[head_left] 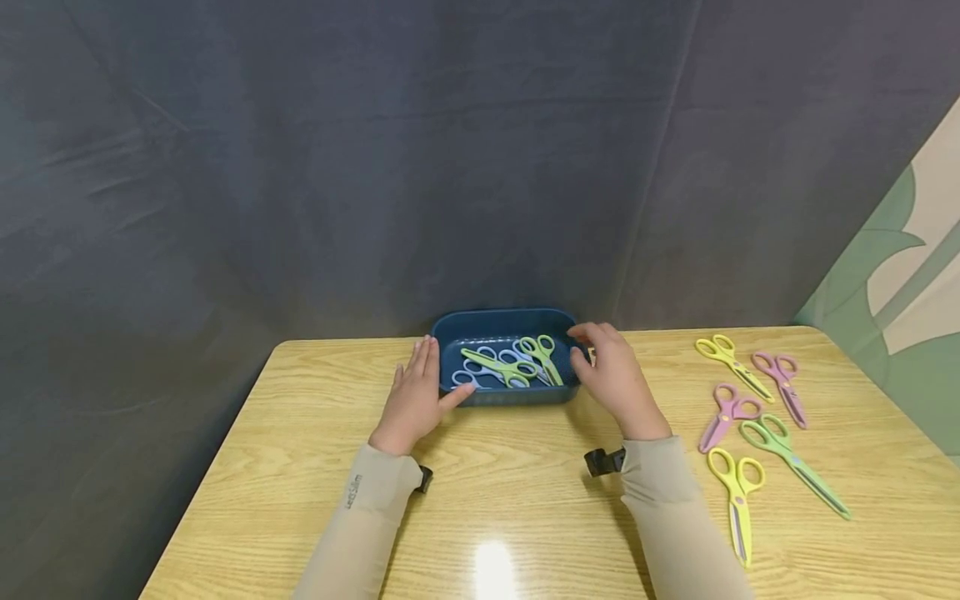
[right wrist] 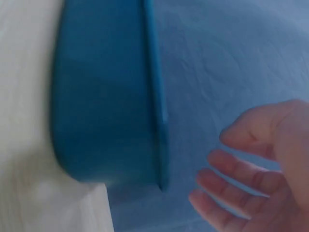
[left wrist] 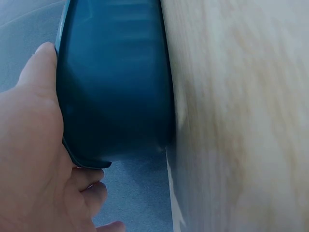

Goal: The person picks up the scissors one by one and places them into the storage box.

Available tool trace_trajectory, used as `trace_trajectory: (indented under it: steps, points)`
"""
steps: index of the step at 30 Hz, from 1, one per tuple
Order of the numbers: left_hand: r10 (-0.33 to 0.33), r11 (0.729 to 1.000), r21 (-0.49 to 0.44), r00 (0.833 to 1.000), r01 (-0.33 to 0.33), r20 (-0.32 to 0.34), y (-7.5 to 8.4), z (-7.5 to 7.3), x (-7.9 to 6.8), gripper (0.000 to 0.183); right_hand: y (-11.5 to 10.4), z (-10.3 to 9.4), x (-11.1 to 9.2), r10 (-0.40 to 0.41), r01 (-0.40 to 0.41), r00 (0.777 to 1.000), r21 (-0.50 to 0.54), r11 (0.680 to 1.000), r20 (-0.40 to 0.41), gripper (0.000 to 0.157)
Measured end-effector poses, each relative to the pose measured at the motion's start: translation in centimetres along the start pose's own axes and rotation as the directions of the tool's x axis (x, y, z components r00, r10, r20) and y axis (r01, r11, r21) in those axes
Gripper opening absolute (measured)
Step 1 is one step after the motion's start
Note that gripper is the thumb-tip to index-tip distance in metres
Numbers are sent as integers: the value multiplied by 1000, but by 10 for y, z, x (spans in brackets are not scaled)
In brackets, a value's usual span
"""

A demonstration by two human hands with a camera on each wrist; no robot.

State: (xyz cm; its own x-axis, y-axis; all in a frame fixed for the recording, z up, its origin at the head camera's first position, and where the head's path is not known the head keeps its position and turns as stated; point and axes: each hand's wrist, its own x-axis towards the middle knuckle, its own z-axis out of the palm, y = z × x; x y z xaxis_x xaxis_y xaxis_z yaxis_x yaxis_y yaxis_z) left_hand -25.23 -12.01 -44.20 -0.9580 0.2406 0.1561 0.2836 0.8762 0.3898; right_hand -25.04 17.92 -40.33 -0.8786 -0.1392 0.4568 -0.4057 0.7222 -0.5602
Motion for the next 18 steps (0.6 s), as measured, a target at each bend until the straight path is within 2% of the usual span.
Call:
trace_trajectory:
  steps: [5,12,18]
  points:
    - [-4,1000,-6,1000,4,0,0,0,0,102,11,-18,-1,62,-61,995,12,998,-73,26]
    - [-4,1000,-7,1000,4,-4,-1,0,0,102,28,-42,-5,155,-154,987,27,988,-32,29]
    - [-2,1000,-1,1000,2,0,-1,1,1,102,44,-58,-13,267,-267,963,1,964,-44,34]
